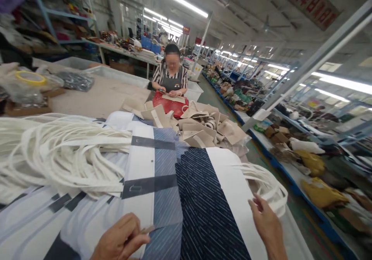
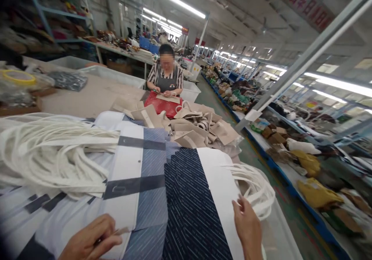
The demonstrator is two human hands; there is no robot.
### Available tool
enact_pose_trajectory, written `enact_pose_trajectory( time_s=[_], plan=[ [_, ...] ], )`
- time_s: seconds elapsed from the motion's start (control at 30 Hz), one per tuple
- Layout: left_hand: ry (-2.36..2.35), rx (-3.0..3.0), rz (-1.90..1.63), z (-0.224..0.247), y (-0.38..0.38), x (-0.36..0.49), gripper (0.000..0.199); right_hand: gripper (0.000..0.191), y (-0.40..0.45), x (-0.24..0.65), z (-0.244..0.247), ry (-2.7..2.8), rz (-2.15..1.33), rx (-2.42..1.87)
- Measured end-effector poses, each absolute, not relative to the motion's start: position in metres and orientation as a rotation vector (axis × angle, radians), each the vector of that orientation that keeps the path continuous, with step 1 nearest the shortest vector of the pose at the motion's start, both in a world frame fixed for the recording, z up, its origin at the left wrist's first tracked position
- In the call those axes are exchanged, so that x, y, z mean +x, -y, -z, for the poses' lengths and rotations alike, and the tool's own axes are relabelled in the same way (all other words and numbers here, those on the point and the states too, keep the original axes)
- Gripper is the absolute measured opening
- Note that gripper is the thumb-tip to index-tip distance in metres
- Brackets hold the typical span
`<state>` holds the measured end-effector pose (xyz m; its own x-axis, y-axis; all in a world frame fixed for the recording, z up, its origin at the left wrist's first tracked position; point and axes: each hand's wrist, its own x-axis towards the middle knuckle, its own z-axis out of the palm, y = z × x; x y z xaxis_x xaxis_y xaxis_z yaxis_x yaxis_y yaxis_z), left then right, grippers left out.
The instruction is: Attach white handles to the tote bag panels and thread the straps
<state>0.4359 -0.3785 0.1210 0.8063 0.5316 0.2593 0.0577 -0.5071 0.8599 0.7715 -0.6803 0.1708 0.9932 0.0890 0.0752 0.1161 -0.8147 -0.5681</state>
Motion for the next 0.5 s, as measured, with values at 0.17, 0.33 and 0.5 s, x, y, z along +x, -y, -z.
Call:
enact_pose_trajectory(
  time_s=[0.17,0.33,0.5],
  plan=[
    [-0.306,2.324,-0.891,-0.138,0.376,0.437,0.045,0.019,0.564,0.656,-0.182,1.108,-0.339,-2.015],
    [-0.311,2.460,-0.862,-0.132,0.370,0.421,0.040,0.021,0.502,0.580,-0.184,1.686,-0.273,-1.780],
    [-0.341,2.471,-0.861,-0.131,0.363,0.406,0.039,0.010,0.483,0.564,-0.167,1.788,-0.249,-1.690]
  ],
)
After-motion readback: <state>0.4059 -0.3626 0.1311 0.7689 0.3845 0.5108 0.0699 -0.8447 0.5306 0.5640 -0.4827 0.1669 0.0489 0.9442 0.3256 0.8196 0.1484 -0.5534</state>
